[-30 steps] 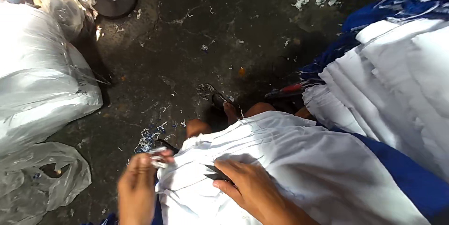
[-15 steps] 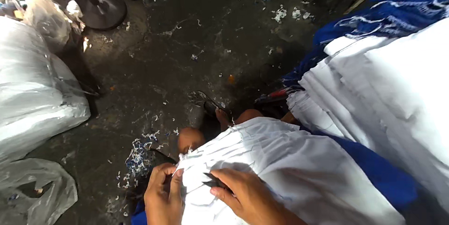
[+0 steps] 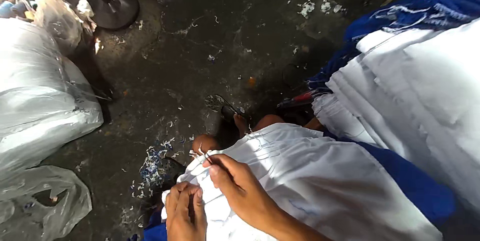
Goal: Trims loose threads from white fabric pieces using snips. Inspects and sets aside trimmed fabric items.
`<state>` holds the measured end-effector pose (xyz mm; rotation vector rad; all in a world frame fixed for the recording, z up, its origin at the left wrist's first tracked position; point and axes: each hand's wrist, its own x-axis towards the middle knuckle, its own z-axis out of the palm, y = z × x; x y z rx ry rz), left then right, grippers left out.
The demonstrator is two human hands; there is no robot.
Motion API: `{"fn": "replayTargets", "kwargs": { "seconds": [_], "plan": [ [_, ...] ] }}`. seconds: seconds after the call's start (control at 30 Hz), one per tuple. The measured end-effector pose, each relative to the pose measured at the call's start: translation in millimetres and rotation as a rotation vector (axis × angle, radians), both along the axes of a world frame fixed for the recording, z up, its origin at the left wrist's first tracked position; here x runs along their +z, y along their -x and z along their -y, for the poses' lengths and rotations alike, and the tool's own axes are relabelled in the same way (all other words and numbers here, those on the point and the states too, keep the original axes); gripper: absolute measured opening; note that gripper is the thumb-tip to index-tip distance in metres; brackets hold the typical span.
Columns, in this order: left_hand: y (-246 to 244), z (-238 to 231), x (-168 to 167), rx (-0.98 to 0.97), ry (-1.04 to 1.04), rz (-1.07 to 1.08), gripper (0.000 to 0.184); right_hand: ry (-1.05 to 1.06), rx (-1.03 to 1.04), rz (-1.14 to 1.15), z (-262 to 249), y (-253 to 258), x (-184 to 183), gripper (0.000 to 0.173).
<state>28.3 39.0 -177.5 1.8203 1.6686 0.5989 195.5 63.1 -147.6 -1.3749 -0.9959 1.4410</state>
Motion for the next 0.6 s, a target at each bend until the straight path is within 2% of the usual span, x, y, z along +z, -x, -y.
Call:
{"fn": "replayTargets", "kwargs": {
  "seconds": [0.13,0.17,0.27,0.3,0.33,0.43,0.5,0.6],
  "plan": [
    [3.2,6.5,14.8,0.035,0.118,0.143,0.014,0.348,0.164,-0.119,-2.5,-0.6,-11.7,0.039],
    [3.7,3.6,16.1,0.033,0.144,0.174,0.019,0.402,0.15,-0.139,1.2,-2.1,-15.0,0.038],
    [4.8,-11.8,13.2,-0.019,0.253,0.179,0.068,0.432,0.109,-0.192,9.9,-7.3,-17.3,0.032],
    [4.2,-16.7,12.0,-0.054,0.273,0.131,0.071,0.429,0.099,-0.207,13.4,-8.4,-18.3,0.032],
    [2.1,-20.2,11.2,-0.09,0.271,0.088,0.063,0.425,0.085,-0.226,16.1,-9.9,-18.9,0.031],
    [-4.1,-14.4,16.5,-0.099,0.24,0.088,0.018,0.434,0.02,-0.334,18.8,-12.7,-18.5,0.029],
    [-2.6,1.8,15.4,-0.014,0.172,0.18,0.01,0.454,-0.021,-0.403,15.0,-13.0,-18.3,0.029],
    [4.5,15.9,4.0,0.082,0.111,0.341,0.012,0.506,-0.054,-0.461,8.0,-13.6,-18.1,0.029]
  ]
}}
